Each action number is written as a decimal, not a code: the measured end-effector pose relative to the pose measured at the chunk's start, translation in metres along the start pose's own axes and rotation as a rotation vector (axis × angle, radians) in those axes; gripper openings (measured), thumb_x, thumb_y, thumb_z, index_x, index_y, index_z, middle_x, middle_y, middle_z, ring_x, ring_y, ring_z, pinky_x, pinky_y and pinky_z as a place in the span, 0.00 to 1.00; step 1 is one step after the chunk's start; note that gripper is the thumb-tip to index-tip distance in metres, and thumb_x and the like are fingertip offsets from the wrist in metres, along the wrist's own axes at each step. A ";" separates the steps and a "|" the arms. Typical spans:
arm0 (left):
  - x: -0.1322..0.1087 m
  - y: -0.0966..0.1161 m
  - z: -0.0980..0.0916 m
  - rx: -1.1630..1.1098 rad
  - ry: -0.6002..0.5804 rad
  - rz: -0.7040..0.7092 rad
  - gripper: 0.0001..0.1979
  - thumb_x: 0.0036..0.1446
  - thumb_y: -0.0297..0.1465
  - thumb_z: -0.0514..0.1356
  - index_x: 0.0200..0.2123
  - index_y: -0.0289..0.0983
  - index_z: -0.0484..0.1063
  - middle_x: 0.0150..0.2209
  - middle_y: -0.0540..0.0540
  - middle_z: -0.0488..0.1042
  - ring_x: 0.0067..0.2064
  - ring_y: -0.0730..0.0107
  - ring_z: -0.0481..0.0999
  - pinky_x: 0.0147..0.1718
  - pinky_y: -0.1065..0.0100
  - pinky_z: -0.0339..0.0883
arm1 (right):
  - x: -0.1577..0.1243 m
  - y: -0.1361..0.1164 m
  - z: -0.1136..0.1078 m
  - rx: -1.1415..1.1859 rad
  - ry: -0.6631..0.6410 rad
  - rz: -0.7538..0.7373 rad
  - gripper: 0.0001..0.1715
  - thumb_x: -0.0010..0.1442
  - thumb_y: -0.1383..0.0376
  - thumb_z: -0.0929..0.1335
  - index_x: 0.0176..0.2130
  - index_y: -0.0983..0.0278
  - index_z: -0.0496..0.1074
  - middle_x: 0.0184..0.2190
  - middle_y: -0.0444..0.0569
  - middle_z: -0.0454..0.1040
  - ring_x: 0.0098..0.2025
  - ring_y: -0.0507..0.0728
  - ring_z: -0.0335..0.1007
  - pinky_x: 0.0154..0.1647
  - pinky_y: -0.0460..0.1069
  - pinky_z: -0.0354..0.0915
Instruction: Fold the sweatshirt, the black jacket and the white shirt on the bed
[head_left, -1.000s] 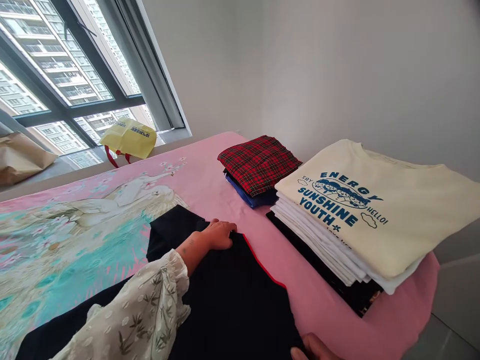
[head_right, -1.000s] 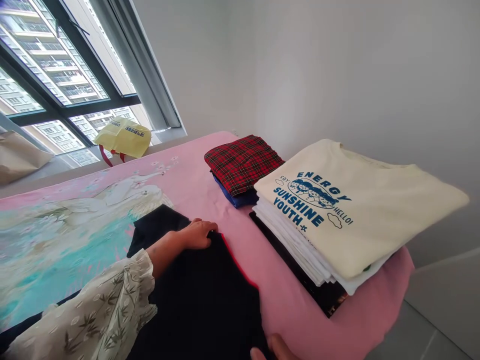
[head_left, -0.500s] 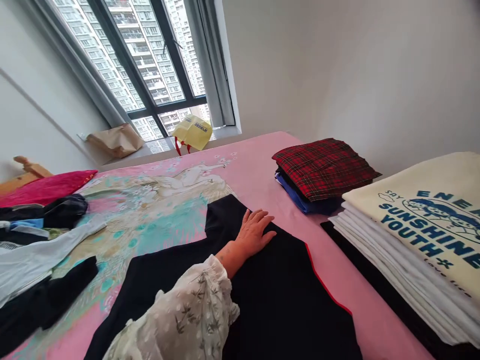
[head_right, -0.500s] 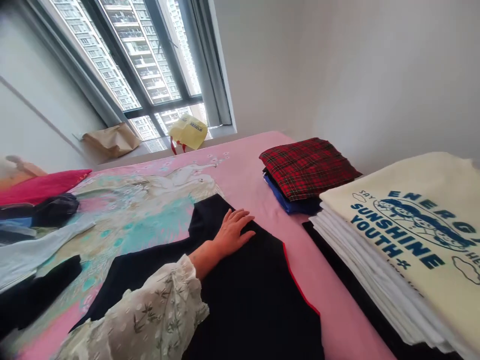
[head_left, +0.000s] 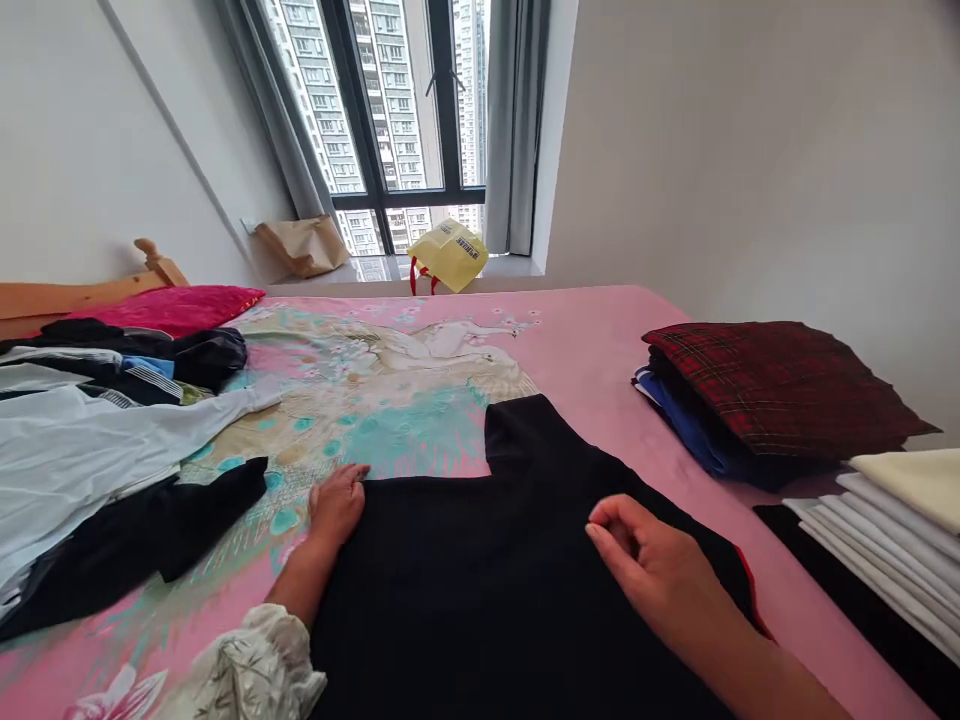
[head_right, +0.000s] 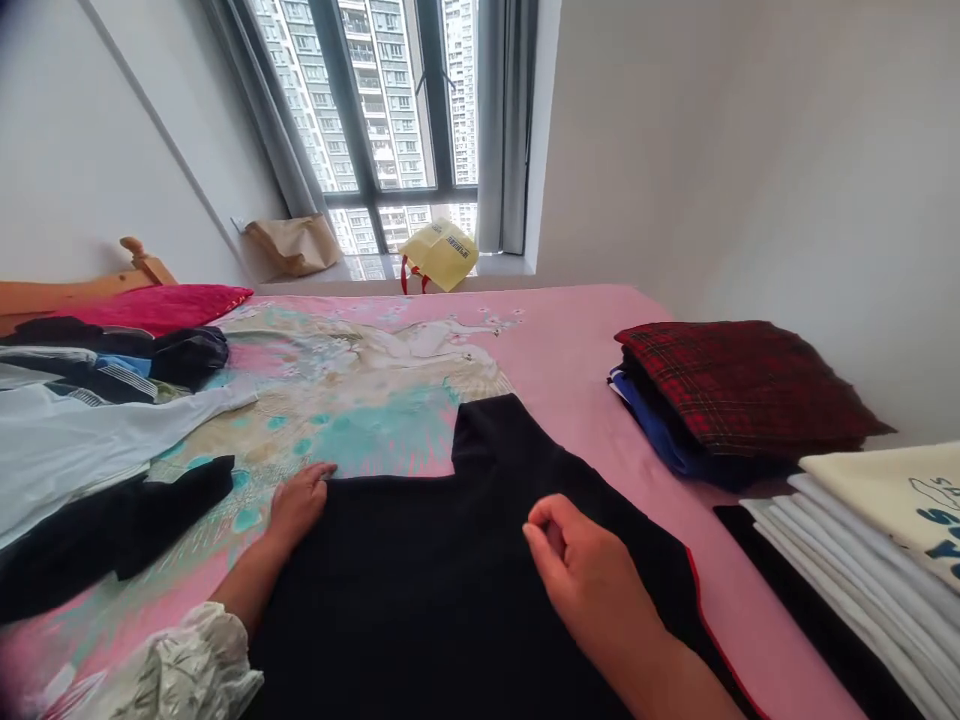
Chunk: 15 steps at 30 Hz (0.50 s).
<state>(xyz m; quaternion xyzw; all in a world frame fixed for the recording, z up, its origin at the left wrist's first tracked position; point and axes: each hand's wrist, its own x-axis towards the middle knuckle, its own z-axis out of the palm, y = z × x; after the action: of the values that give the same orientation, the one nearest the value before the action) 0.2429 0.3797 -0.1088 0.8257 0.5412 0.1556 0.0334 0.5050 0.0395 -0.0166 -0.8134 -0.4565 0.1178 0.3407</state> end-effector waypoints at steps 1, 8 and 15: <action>-0.003 -0.002 0.009 -0.033 0.010 -0.020 0.21 0.55 0.26 0.46 0.47 0.41 0.72 0.54 0.46 0.70 0.58 0.62 0.64 0.58 0.54 0.53 | 0.021 -0.010 0.010 -0.054 -0.008 -0.046 0.12 0.61 0.57 0.60 0.34 0.59 0.68 0.19 0.39 0.62 0.20 0.50 0.59 0.23 0.44 0.57; -0.008 -0.020 0.018 -0.202 -0.027 0.056 0.20 0.52 0.27 0.47 0.43 0.44 0.73 0.53 0.48 0.70 0.57 0.61 0.64 0.59 0.50 0.45 | 0.141 -0.040 0.096 -0.456 -0.251 -0.127 0.15 0.50 0.72 0.67 0.40 0.62 0.72 0.29 0.50 0.74 0.36 0.60 0.72 0.37 0.51 0.61; 0.002 -0.021 -0.008 -0.138 -0.171 0.147 0.10 0.44 0.33 0.53 0.31 0.41 0.71 0.37 0.48 0.74 0.44 0.57 0.71 0.50 0.55 0.57 | 0.251 -0.051 0.066 -0.233 -0.076 0.094 0.15 0.63 0.66 0.58 0.48 0.69 0.64 0.40 0.57 0.73 0.37 0.53 0.71 0.37 0.50 0.67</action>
<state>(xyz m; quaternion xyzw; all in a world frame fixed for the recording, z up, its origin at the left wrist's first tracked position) 0.2223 0.3888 -0.1054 0.8691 0.4624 0.1232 0.1247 0.5776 0.2931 -0.0021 -0.8629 -0.4411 0.1103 0.2205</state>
